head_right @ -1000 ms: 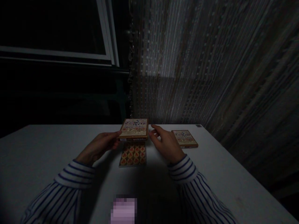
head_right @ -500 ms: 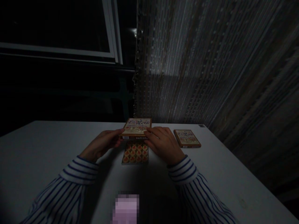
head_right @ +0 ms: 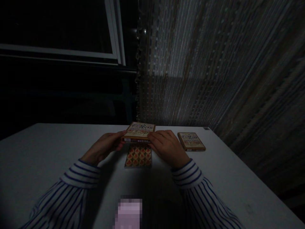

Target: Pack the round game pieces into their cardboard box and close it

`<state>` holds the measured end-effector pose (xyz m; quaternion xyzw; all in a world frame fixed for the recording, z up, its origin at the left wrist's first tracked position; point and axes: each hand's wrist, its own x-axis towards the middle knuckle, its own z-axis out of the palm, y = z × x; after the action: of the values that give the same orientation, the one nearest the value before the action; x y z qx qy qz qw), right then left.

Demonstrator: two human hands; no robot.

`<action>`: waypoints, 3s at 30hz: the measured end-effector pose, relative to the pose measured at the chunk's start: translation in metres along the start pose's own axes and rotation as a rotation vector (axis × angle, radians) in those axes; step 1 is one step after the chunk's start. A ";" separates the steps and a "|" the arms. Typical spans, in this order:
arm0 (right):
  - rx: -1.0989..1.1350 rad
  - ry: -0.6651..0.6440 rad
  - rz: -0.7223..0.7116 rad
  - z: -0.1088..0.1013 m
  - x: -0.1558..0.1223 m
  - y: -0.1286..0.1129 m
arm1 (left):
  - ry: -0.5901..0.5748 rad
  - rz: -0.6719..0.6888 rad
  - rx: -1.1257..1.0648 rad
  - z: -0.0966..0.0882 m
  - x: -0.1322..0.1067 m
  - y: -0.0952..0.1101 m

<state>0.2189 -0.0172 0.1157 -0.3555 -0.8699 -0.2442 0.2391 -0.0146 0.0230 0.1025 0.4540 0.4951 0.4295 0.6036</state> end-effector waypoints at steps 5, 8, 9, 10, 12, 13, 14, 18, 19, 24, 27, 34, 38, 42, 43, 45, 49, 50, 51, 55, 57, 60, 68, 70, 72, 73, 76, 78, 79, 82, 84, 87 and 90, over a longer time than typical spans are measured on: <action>-0.014 0.013 0.000 0.002 0.000 0.000 | 0.013 0.010 0.051 0.001 -0.002 0.002; -0.017 0.007 0.015 0.002 0.000 0.000 | 0.013 0.039 0.106 0.000 -0.003 0.003; -0.017 0.004 0.021 0.002 0.000 0.000 | 0.018 0.050 0.128 0.000 -0.003 0.003; -0.015 0.003 0.027 0.002 0.000 0.001 | 0.029 0.069 0.151 -0.001 -0.003 0.002; -0.010 0.011 0.034 0.002 0.000 0.001 | 0.069 0.133 0.200 -0.003 -0.002 0.002; -0.007 0.015 0.036 0.003 0.000 0.002 | 0.092 0.178 0.223 -0.003 -0.002 0.002; -0.004 0.017 0.036 0.003 -0.001 0.002 | 0.116 0.230 0.245 -0.004 -0.002 0.003; 0.017 0.017 0.054 0.005 -0.002 0.004 | 0.170 0.459 0.352 -0.004 -0.007 0.010; 0.027 0.019 0.063 0.005 -0.002 0.005 | 0.158 0.505 0.408 -0.004 -0.010 0.013; 0.103 0.026 0.102 0.003 -0.001 0.006 | 0.035 0.617 0.555 -0.004 -0.022 0.021; 0.146 0.037 0.123 0.002 -0.001 0.006 | -0.021 0.635 0.610 -0.005 -0.024 0.022; 0.231 0.049 0.135 0.004 -0.003 0.007 | -0.032 0.657 0.609 -0.010 -0.021 0.020; 0.266 0.059 0.126 0.003 -0.002 0.007 | -0.079 0.687 0.649 -0.012 -0.021 0.020; 0.312 0.079 0.139 0.003 -0.002 0.006 | -0.073 0.725 0.659 -0.013 -0.022 0.021; 0.327 0.090 0.147 0.003 -0.002 0.006 | -0.069 0.728 0.654 -0.013 -0.022 0.021; 0.354 0.114 0.174 0.002 -0.002 0.005 | -0.061 0.722 0.642 -0.013 -0.022 0.021; 0.403 0.134 0.238 0.000 -0.001 0.005 | -0.032 0.719 0.634 -0.014 -0.023 0.021; 0.418 0.135 0.257 0.000 -0.001 0.005 | -0.029 0.726 0.641 -0.015 -0.023 0.021; 0.434 0.137 0.275 0.000 -0.001 0.005 | -0.027 0.735 0.650 -0.015 -0.022 0.021; 0.488 0.149 0.316 0.000 -0.002 0.005 | -0.033 0.763 0.693 -0.017 -0.021 0.020; 0.501 0.158 0.325 0.000 -0.002 0.005 | -0.035 0.771 0.720 -0.016 -0.021 0.020; 0.505 0.159 0.347 -0.001 -0.002 0.005 | -0.033 0.769 0.758 -0.015 -0.022 0.022; 0.483 0.128 0.396 -0.003 -0.002 0.007 | -0.085 0.758 0.825 -0.011 -0.017 0.031; 0.460 0.118 0.423 -0.003 -0.003 0.008 | -0.094 0.781 0.825 -0.010 -0.013 0.032; 0.447 0.112 0.439 -0.002 -0.003 0.009 | -0.105 0.802 0.825 -0.009 -0.009 0.034; 0.445 0.111 0.443 -0.002 -0.003 0.009 | -0.112 0.807 0.826 -0.008 -0.007 0.034; 0.438 0.099 0.473 0.001 -0.003 0.010 | -0.114 0.799 0.828 -0.008 -0.003 0.034; 0.439 0.082 0.496 0.003 -0.002 0.011 | -0.103 0.787 0.819 -0.008 -0.001 0.033; 0.444 0.076 0.503 0.004 -0.002 0.011 | -0.097 0.782 0.810 -0.008 -0.001 0.033; 0.465 0.073 0.521 0.007 0.001 0.013 | -0.088 0.765 0.771 -0.008 0.001 0.031; 0.475 0.071 0.537 0.009 0.004 0.014 | -0.086 0.753 0.742 -0.008 0.003 0.030; 0.496 0.056 0.558 0.015 0.010 0.017 | -0.073 0.748 0.713 -0.008 0.006 0.028; 0.545 0.038 0.551 0.023 0.017 0.021 | -0.003 0.749 0.716 -0.009 0.011 0.025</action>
<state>0.2176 0.0182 0.1134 -0.4948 -0.7702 0.0628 0.3976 -0.0234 0.0400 0.1238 0.7787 0.4140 0.4190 0.2159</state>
